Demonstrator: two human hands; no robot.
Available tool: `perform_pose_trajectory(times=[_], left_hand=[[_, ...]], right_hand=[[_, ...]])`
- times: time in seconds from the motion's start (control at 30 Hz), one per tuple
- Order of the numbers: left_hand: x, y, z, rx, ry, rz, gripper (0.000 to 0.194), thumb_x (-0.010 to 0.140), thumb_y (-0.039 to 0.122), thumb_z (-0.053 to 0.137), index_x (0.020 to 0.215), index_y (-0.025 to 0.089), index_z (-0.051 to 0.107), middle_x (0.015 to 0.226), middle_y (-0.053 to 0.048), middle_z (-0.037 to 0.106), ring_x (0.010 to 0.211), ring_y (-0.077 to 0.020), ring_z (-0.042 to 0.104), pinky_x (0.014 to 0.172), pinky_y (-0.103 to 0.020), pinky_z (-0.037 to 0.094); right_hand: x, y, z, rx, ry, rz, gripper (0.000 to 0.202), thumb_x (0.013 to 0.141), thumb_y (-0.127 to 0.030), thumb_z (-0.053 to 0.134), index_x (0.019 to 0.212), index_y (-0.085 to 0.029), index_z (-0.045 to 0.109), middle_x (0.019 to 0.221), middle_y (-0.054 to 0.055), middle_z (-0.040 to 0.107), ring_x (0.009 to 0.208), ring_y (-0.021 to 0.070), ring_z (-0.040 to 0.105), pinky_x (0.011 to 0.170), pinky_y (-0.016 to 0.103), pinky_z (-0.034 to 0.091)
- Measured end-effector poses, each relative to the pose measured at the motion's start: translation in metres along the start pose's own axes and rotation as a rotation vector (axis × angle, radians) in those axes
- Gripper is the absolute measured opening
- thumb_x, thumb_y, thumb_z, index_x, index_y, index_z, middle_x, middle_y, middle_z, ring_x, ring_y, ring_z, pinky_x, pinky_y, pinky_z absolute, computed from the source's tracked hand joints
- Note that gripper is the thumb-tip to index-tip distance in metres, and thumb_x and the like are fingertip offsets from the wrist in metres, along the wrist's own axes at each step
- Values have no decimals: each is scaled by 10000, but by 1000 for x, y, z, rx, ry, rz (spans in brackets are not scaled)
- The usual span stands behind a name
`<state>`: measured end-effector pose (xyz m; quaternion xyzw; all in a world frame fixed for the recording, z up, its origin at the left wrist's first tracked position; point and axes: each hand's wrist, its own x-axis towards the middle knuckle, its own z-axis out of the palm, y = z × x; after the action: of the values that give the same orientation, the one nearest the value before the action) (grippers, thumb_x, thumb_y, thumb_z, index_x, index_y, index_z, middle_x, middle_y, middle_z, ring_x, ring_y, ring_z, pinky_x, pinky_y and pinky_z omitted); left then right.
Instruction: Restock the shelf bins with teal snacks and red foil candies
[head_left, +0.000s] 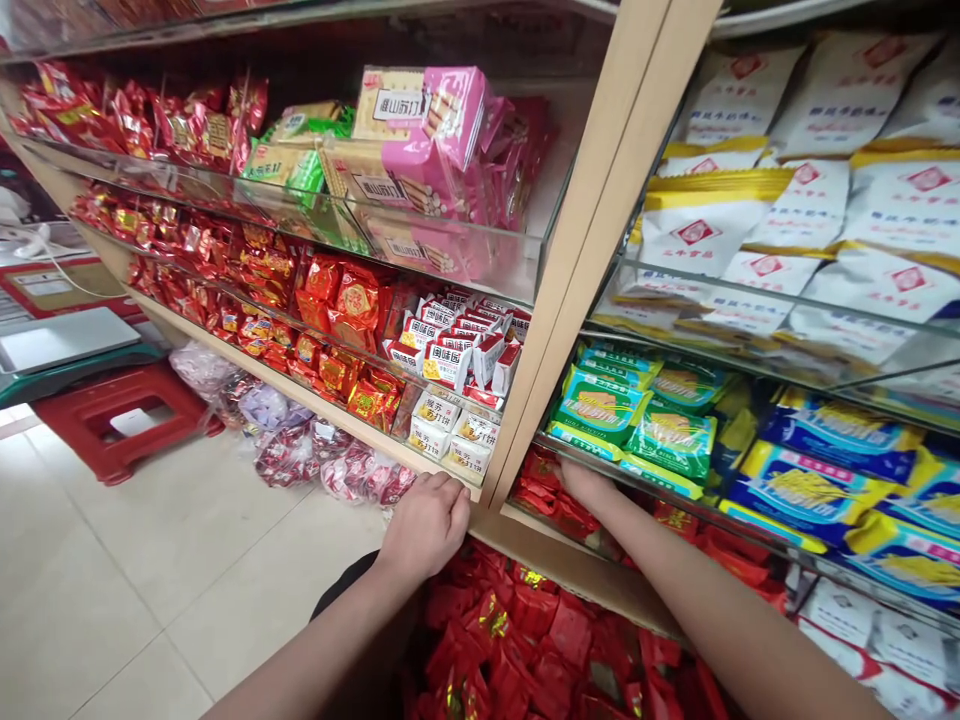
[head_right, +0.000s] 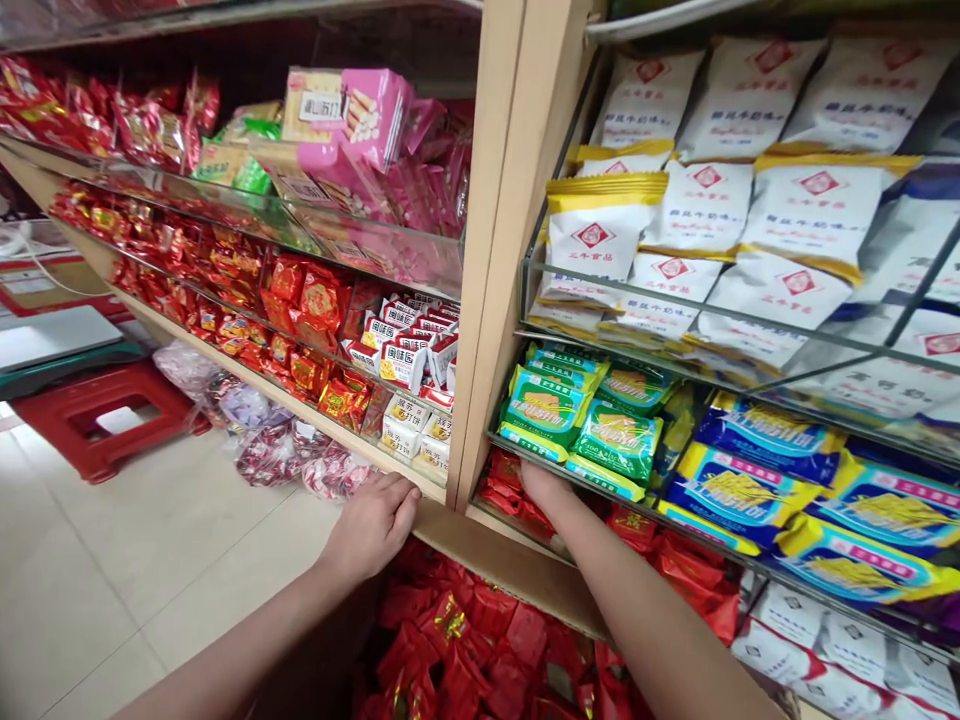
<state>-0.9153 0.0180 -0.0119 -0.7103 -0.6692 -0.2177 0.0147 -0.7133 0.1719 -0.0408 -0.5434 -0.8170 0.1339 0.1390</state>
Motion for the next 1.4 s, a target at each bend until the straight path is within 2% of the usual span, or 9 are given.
perform_pose_trajectory(times=[0.2, 0.33, 0.43, 0.63, 0.83, 1.1, 1.2, 1.3, 1.4], left_hand=[[0, -2, 1, -11, -5, 5, 289, 855, 249, 290, 677, 183, 508, 707, -41, 538, 730, -174, 504, 707, -310, 377], [0, -1, 1, -8, 8, 9, 293, 857, 253, 288, 677, 184, 509, 699, -38, 536, 717, -172, 501, 711, -311, 375], [1, 1, 1, 0, 19, 4, 292, 860, 254, 287, 675, 187, 503, 702, -35, 537, 714, -171, 497, 692, -302, 373], [-2, 2, 1, 7, 24, -1, 302, 863, 264, 277, 682, 188, 506, 722, -33, 544, 726, -169, 500, 697, -292, 370], [-3, 3, 1, 28, 8, -20, 318, 866, 280, 266, 696, 184, 518, 727, -34, 558, 747, -172, 507, 718, -291, 374], [-8, 1, -3, -215, 213, 79, 200, 827, 243, 375, 905, 192, 551, 882, -50, 586, 885, -190, 504, 804, -327, 383], [-32, 21, -7, -511, 286, 152, 243, 810, 211, 421, 1040, 200, 498, 1007, -59, 542, 977, -176, 477, 879, -332, 361], [-60, 55, -6, -828, 54, 44, 301, 824, 258, 420, 1115, 190, 444, 990, -64, 520, 901, -155, 496, 813, -294, 398], [-75, 87, 3, -1040, -193, -97, 248, 839, 346, 378, 906, 156, 522, 804, -31, 516, 744, -129, 486, 694, -246, 407]], right_hand=[[-58, -15, -30, -71, -110, -50, 207, 772, -337, 495, 738, -161, 599, 789, 106, 596, 786, 239, 557, 723, 349, 421], [-134, -53, -51, -4, -92, -347, 221, 832, -317, 388, 815, -216, 584, 840, 69, 582, 808, 203, 525, 737, 328, 421], [-180, -65, -23, -5, -325, -491, 183, 798, -255, 434, 761, -239, 613, 778, 45, 619, 776, 196, 559, 714, 296, 455], [-207, -37, 82, 171, -433, 68, 537, 623, -31, 482, 1155, -105, 500, 1231, 141, 489, 1115, 221, 470, 939, 273, 362], [-210, -34, 113, 378, -464, 252, 532, 590, -114, 569, 1117, -155, 508, 1106, 97, 592, 1035, 223, 528, 865, 292, 398], [-206, -26, 66, 422, -377, 206, 209, 583, -163, 604, 788, -189, 575, 787, 25, 631, 750, 191, 573, 711, 298, 416], [-215, -31, 25, 832, -246, 188, 203, 661, -265, 587, 843, -200, 526, 832, 18, 622, 762, 164, 566, 686, 277, 438], [-225, -45, -7, 1298, -119, 281, 290, 676, -352, 606, 892, -200, 486, 817, 14, 621, 701, 148, 568, 576, 254, 461], [-233, -60, -19, 1419, -22, 341, 343, 638, -384, 648, 881, -194, 498, 784, 14, 615, 665, 148, 556, 537, 259, 472]])
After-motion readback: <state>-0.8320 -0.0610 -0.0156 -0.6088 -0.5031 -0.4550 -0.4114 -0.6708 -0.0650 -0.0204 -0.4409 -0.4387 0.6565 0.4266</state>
